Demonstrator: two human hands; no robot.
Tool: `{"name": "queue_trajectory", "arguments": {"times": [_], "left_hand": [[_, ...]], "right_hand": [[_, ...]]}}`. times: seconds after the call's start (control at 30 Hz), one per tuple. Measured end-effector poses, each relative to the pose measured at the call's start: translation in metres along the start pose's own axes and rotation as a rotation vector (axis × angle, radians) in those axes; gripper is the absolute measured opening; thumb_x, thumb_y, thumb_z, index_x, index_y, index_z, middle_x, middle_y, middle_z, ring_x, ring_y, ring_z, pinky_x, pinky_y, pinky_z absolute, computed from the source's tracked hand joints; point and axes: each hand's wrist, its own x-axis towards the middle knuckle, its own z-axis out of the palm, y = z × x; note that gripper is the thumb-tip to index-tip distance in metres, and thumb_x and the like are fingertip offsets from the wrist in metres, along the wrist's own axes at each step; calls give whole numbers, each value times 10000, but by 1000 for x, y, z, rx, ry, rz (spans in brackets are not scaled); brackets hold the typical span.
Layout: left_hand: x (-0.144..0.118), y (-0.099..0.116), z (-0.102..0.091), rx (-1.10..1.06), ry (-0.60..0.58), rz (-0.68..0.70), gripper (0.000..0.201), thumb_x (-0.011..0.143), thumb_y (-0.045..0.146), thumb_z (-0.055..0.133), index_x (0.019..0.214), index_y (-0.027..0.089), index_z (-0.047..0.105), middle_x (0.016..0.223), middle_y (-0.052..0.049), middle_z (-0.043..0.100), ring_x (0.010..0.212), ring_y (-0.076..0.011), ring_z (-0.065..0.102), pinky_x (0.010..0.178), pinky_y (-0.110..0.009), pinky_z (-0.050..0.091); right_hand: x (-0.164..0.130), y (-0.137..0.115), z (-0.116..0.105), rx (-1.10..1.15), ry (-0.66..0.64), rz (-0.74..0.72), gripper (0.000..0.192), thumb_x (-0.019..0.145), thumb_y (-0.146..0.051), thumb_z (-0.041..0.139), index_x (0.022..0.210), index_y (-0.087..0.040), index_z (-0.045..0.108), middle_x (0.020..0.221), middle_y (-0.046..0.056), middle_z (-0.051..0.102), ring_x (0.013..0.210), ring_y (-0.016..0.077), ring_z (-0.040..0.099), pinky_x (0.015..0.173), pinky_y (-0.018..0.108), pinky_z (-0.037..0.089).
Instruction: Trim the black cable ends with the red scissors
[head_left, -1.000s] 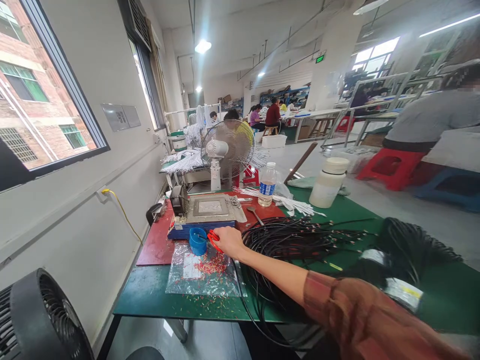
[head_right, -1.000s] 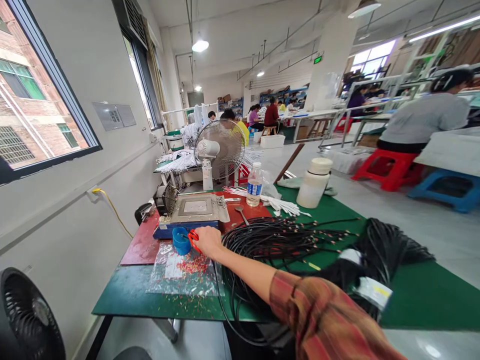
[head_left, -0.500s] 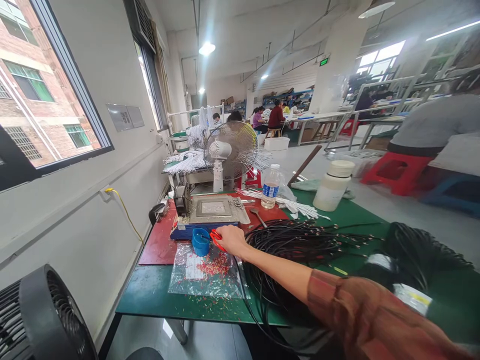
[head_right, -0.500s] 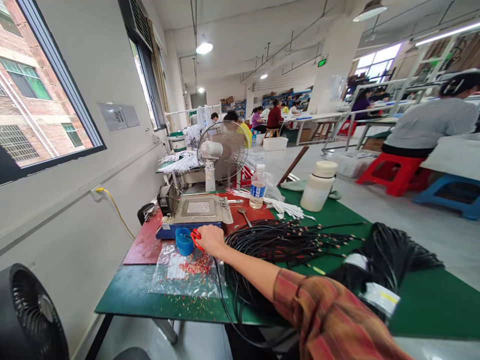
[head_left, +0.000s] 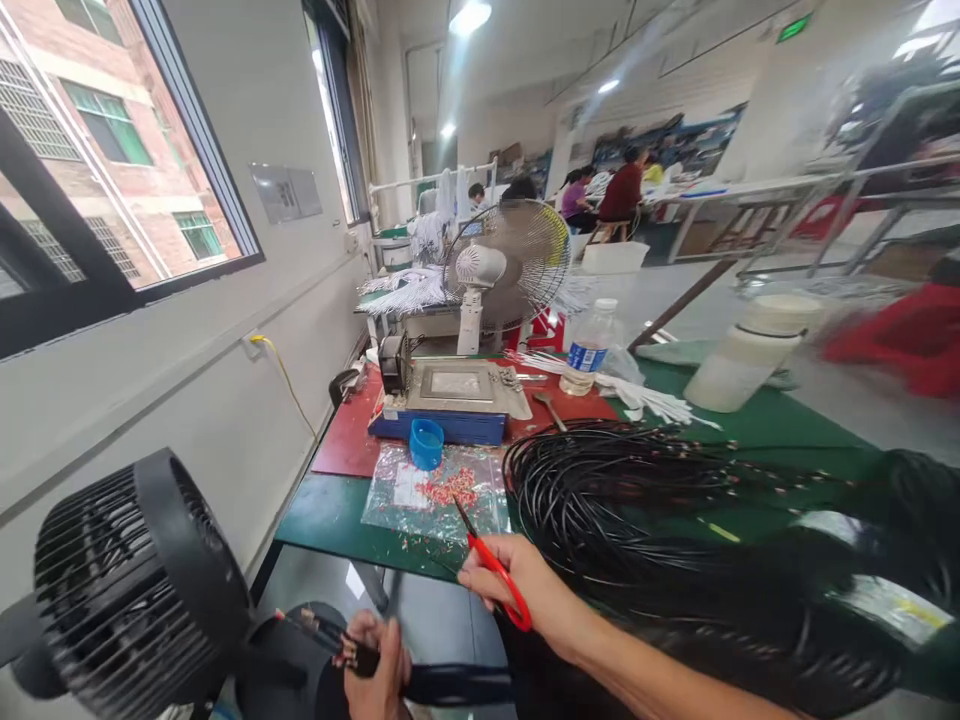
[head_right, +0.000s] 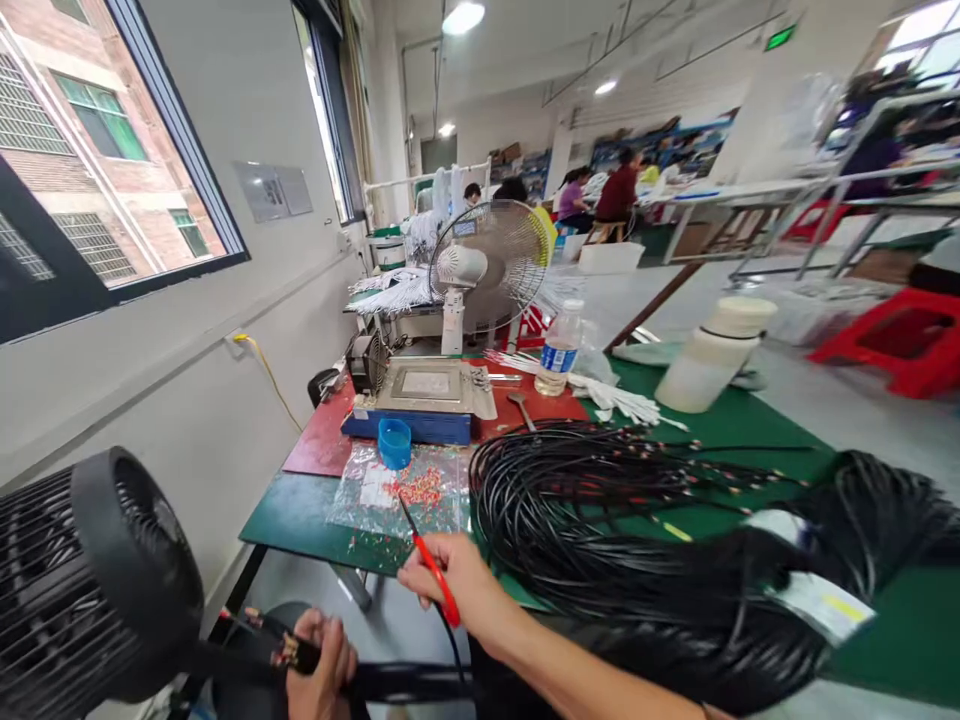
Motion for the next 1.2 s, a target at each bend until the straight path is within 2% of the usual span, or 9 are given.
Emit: {"name": "queue_trajectory", "arguments": {"times": [0.07, 0.2, 0.6, 0.73, 0.87, 0.93, 1.0, 1.1, 1.2], "left_hand": [[-6, 12, 9, 0, -59, 20, 461, 468, 297, 761, 789, 221, 439, 477, 130, 409, 337, 4, 334, 339, -146, 269], [-15, 25, 21, 51, -68, 80, 421, 511, 273, 737, 774, 219, 413, 520, 124, 393, 378, -4, 369, 359, -152, 291], [-23, 33, 25, 56, -130, 50, 352, 590, 319, 680, 611, 197, 351, 459, 123, 361, 365, 8, 324, 377, -157, 257], [-19, 22, 18, 22, -112, -29, 398, 511, 363, 728, 630, 202, 383, 436, 130, 355, 335, 7, 297, 361, -167, 231], [-1, 7, 19, 36, -71, -124, 296, 642, 441, 600, 750, 176, 527, 538, 66, 513, 437, -43, 445, 420, -205, 379], [14, 5, 33, 41, -96, -139, 290, 720, 439, 502, 857, 191, 564, 713, 1, 610, 639, -97, 553, 533, -255, 470], [32, 6, 54, 45, -134, -149, 275, 702, 427, 529, 909, 250, 566, 844, -24, 639, 800, -154, 581, 594, -303, 500], [59, 13, 92, 56, -185, -158, 290, 623, 420, 610, 902, 361, 562, 916, -16, 647, 941, -231, 575, 558, -332, 496], [85, 24, 127, 69, -229, -150, 328, 632, 499, 566, 937, 378, 558, 962, -29, 642, 923, -211, 581, 571, -332, 508]], "right_hand": [[-13, 9, 11, 55, -25, 38, 291, 650, -405, 621, 597, -145, 501, 465, -40, 472, 431, 59, 343, 438, 188, 234], [-28, 11, 22, 146, -61, 103, 311, 637, -420, 629, 590, -147, 486, 461, -37, 471, 430, 59, 344, 444, 195, 222], [-42, 9, 27, 295, -161, 127, 264, 621, -369, 622, 566, -146, 492, 453, -36, 467, 431, 62, 361, 456, 198, 252], [-40, 10, 21, 276, -197, 174, 277, 590, -390, 639, 557, -160, 488, 437, -42, 456, 405, 62, 344, 428, 197, 246], [-8, -14, -19, 11, 17, 8, 261, 632, -391, 596, 561, -156, 507, 464, -31, 476, 416, 66, 356, 425, 195, 251], [16, -37, -51, -223, 231, -175, 247, 645, -368, 583, 546, -152, 517, 490, -23, 493, 472, 82, 411, 461, 194, 281], [41, -62, -84, -500, 468, -285, 204, 677, -352, 560, 633, -155, 587, 581, -9, 566, 572, 108, 491, 523, 193, 318], [74, -91, -119, -900, 666, -156, 243, 723, -402, 528, 717, -185, 637, 704, 7, 636, 694, 140, 556, 556, 193, 323], [99, -103, -133, -986, 740, -57, 240, 738, -397, 523, 784, -204, 660, 809, 37, 665, 779, 172, 582, 572, 202, 334]]}}
